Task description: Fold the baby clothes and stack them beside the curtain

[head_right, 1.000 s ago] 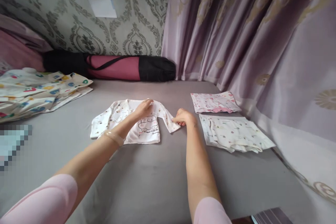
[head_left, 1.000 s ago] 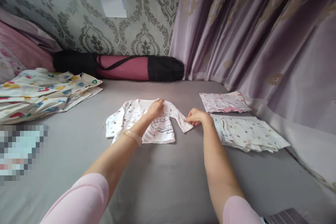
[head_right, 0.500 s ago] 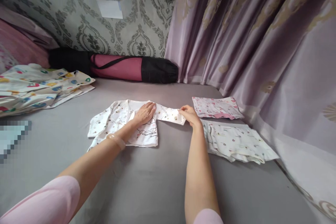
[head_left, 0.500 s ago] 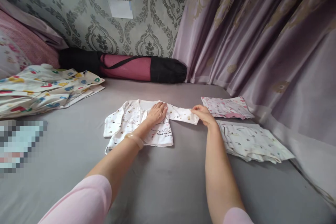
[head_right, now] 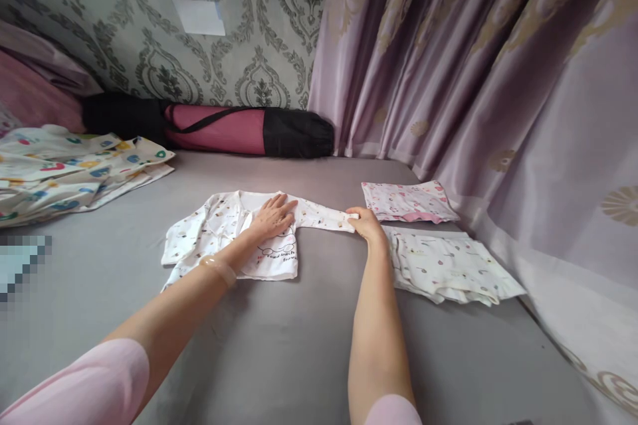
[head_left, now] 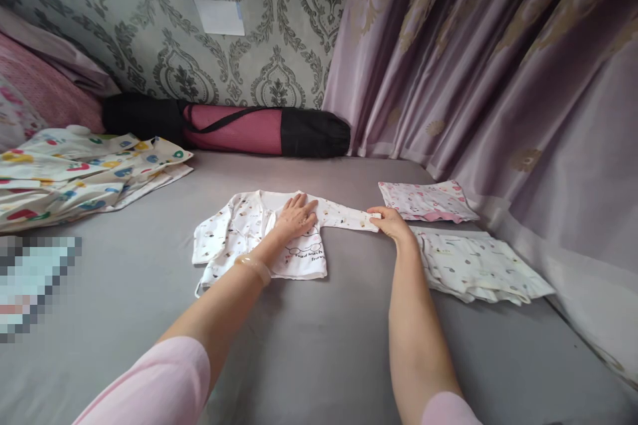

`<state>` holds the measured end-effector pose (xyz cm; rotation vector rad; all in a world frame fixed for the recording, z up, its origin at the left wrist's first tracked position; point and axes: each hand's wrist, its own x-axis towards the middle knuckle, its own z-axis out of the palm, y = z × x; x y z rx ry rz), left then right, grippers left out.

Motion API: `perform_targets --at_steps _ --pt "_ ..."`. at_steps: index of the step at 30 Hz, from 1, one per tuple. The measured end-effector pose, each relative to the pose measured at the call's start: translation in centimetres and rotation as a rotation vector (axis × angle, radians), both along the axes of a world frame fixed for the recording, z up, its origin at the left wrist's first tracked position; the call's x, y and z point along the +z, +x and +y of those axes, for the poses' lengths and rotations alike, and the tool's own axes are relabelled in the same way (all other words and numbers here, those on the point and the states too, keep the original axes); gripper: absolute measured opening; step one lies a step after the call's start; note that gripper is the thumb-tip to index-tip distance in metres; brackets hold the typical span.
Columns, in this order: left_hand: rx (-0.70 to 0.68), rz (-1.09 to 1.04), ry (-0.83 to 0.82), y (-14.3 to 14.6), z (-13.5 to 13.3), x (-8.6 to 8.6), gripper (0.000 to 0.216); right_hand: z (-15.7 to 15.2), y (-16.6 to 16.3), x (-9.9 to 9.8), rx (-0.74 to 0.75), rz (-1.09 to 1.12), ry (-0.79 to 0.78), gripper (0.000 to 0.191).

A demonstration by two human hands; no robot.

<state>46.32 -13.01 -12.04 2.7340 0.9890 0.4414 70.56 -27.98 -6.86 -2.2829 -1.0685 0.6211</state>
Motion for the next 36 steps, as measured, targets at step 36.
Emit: perform_targets --at_steps 36 --pt "0.010 0.005 -0.028 -0.3 1.8 -0.5 0.049 5.4 -11.5 -1.9 0.448 -0.282 -0.161 0.066"
